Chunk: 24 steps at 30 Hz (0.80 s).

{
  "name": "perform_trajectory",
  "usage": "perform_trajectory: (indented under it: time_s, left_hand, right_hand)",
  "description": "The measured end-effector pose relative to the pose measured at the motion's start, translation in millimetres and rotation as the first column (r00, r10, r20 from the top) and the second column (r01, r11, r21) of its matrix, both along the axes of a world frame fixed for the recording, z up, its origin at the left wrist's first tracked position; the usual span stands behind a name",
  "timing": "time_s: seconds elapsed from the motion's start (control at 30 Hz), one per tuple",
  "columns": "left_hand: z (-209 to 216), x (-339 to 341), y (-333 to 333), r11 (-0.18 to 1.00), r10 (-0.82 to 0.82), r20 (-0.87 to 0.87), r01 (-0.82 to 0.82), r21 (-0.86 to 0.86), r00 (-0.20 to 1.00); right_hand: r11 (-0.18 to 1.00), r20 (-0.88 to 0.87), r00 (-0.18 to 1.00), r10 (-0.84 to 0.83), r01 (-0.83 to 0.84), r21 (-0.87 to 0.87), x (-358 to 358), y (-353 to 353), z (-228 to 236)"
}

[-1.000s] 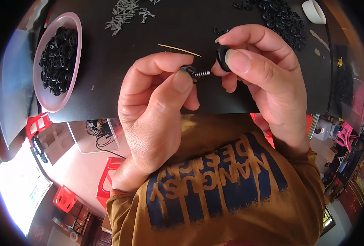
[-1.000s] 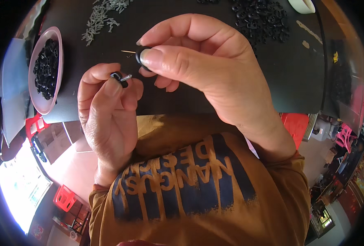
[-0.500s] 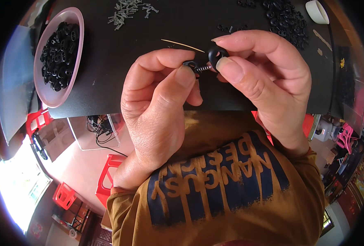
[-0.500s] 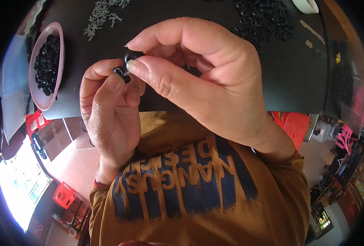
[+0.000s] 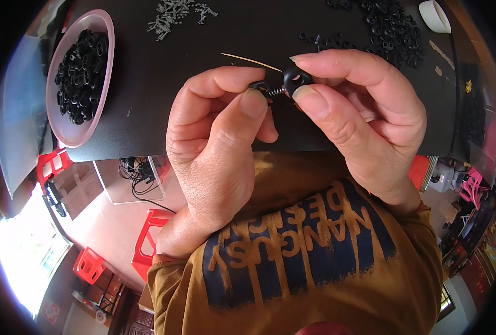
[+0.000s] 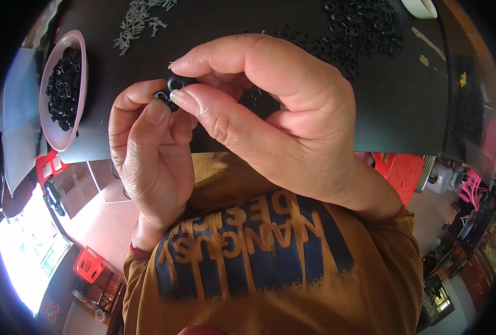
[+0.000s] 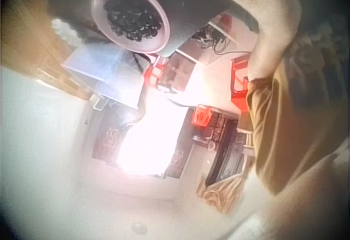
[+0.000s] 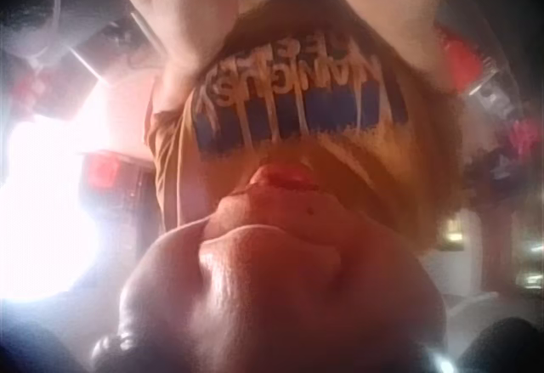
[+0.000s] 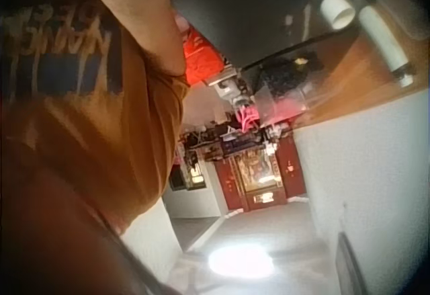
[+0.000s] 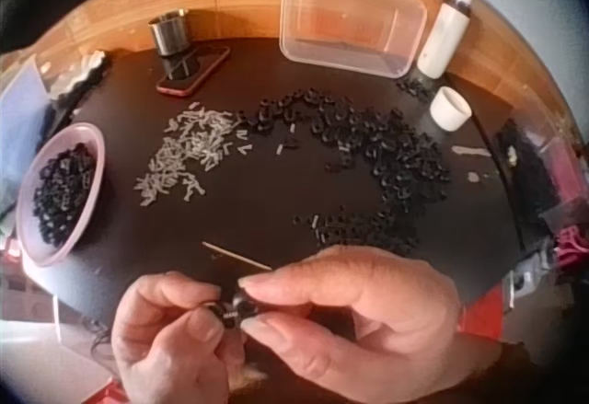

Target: The person assembles small mechanical components by hand at a table. They pick up a black plastic housing, insert a metal spring, and secure it with a small black cap. This process is repeated multiple times with identical parts laid out on the table.

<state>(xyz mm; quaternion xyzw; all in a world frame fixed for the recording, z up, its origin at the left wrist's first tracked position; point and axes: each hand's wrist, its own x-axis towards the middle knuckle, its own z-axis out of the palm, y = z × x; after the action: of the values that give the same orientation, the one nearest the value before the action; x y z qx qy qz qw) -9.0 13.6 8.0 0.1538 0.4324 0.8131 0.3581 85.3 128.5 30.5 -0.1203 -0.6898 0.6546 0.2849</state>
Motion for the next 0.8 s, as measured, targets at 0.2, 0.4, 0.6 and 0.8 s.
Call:
perform_trajectory:
  time_s: [0.2, 0.4, 0.6, 0.8]
  left_hand:
    - [4, 2, 0, 0.998, 0.037, 0.007, -0.036, -0.044, 0.999]
    - [0, 3, -1, 0.999, 0.033, -0.007, -0.033, -0.037, 0.999]
    - [2, 3, -1, 0.998, 0.045, -0.019, -0.046, -0.040, 0.999]
    - [4, 4, -1, 0.995, 0.030, -0.009, -0.031, -0.098, 1.000]
  right_hand:
    - [0.972, 0.005, 1.000, 0.016, -0.017, 0.233, 1, 3, -1]
    - [0.998, -0.045, 0.999, -0.024, 0.027, 0.063, -1, -1, -11]
    - [0.972, -0.017, 0.999, -0.049, 0.044, -0.230, -3, -3, -12]
    - [0.992, -0.015, 0.999, -0.046, 0.044, -0.117, -3, -3, -13]
